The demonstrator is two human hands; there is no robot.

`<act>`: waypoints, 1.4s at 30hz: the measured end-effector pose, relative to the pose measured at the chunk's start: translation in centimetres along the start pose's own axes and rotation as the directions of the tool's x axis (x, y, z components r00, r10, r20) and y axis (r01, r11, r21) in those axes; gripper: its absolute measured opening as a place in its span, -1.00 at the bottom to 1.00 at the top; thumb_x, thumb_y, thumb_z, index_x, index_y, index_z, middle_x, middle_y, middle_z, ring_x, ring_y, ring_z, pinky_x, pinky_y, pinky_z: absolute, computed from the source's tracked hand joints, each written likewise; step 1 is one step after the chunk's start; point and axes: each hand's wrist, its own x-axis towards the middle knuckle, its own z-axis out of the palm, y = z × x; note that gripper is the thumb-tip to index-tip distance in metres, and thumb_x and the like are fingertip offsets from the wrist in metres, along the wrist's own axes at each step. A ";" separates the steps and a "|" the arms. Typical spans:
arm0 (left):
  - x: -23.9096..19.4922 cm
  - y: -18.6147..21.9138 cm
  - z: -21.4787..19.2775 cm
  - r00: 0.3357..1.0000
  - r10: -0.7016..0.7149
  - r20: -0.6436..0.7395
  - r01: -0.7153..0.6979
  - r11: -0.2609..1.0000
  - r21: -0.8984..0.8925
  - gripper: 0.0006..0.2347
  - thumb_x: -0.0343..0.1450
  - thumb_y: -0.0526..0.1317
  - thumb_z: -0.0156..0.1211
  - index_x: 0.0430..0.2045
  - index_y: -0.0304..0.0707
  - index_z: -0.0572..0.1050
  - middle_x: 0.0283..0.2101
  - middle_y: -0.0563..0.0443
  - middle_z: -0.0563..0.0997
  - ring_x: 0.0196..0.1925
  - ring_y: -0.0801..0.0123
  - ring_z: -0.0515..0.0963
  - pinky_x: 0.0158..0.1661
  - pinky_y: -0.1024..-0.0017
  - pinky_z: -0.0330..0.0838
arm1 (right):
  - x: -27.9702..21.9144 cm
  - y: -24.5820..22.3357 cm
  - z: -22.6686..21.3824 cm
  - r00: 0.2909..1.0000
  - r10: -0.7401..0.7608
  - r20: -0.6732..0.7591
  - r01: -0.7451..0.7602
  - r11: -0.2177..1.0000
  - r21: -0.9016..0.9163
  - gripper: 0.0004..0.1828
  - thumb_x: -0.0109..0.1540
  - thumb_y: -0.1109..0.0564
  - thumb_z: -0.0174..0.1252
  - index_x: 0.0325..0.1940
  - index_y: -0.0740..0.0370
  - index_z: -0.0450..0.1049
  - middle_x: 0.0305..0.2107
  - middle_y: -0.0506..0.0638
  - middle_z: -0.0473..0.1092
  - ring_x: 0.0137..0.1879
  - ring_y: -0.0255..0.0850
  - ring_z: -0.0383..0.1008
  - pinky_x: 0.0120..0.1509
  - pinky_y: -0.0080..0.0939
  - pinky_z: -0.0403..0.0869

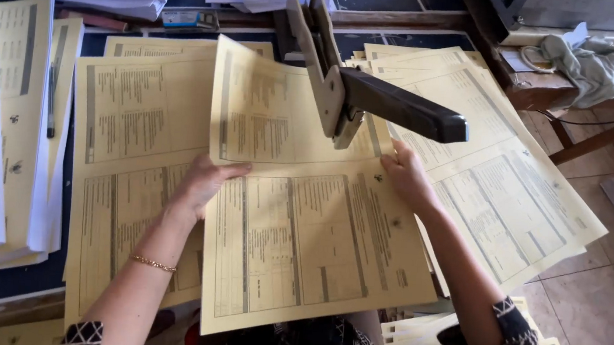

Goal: A person is rapidly aligning and stapling stacks of yellow documents using a heavy-duty manual stapler.

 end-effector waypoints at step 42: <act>-2.2 2.1 0.0 0.871 0.482 -0.098 -0.481 0.876 0.035 -0.16 0.39 -0.08 0.24 0.44 -0.17 -0.28 0.51 -0.34 -0.28 0.51 -0.19 -0.30 0.37 -0.25 -0.43 | 2.2 0.4 2.0 0.995 0.016 -0.098 -0.022 0.998 -0.053 -0.45 0.27 -0.10 0.23 0.23 0.27 0.40 -0.37 0.16 0.54 -0.32 -0.05 0.60 -0.14 0.05 0.60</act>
